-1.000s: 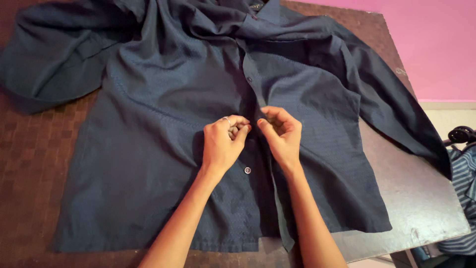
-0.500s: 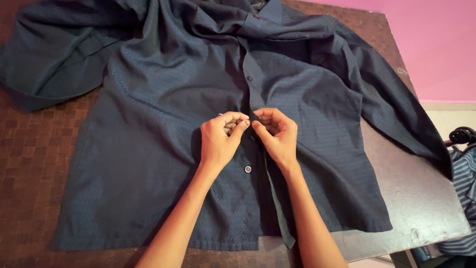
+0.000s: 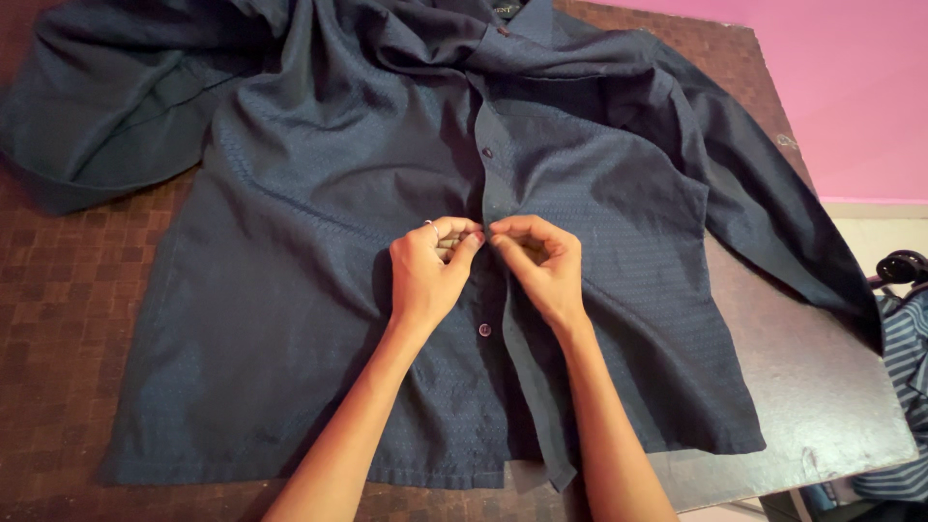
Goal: The person takes a shirt from a basket, spreads it on a table, and fastens the buttons from the collar down to the hem.
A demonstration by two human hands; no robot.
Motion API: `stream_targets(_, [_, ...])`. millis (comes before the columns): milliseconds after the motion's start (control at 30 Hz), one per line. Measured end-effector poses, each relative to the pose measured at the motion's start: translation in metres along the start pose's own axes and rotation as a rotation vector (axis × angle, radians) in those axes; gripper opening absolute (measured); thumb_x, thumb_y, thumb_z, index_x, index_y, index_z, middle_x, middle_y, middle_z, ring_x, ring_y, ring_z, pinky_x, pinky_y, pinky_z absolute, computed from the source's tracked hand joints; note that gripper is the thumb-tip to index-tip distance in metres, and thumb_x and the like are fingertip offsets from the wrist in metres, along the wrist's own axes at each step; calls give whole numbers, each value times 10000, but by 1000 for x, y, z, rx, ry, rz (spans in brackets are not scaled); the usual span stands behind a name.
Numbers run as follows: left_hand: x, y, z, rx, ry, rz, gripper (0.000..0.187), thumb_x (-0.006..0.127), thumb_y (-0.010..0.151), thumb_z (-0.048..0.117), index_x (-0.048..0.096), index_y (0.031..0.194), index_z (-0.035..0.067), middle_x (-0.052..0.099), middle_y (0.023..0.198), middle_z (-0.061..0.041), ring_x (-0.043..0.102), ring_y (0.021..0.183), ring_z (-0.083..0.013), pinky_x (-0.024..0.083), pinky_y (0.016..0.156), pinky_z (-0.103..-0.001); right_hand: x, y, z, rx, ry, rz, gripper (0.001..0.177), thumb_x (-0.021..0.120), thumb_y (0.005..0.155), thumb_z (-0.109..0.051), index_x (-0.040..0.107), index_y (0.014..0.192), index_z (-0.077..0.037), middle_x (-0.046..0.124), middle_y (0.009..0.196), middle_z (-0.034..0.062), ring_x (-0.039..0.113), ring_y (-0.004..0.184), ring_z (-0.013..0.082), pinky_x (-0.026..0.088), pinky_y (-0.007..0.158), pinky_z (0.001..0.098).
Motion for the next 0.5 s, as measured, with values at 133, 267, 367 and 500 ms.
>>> stream_targets(133, [1,0,-6,18,1,18,162,690,916,61,758,1044,-12,803,883,-105,789,763,-120,596,673,-244,10,-1,-11,-18,-8,19,161,752,893,47,723,1048,18,759,954,40,732,881,84,605,819,231])
stream_targets(267, [-1,0,-8,3,39,21,189,684,908,61,764,1061,-14,798,859,-122,786,750,-145,596,668,-262,15,-5,-25,-83,-173,94,200,792,859,15,712,1042,19,762,920,56,738,852,96,611,770,231])
stream_targets(367, [-2,0,-9,-77,58,24,188,706,906,92,771,1043,-20,797,799,-138,784,705,-168,588,645,-278,20,-5,-33,-173,-275,119,249,811,841,13,672,1048,22,762,922,69,754,859,110,634,777,247])
stream_targets(500, [-2,1,-8,-40,62,53,244,778,882,152,750,1019,-47,790,830,-144,792,751,-163,604,662,-273,26,-10,-41,-236,-278,110,330,786,867,24,591,1132,13,755,957,77,758,888,117,634,784,255])
Point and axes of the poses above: each hand's wrist, its own y-axis towards the middle knuckle, its own x-axis out of the palm, z = x × y, the point moved 6 cm from there along y, towards the middle knuckle
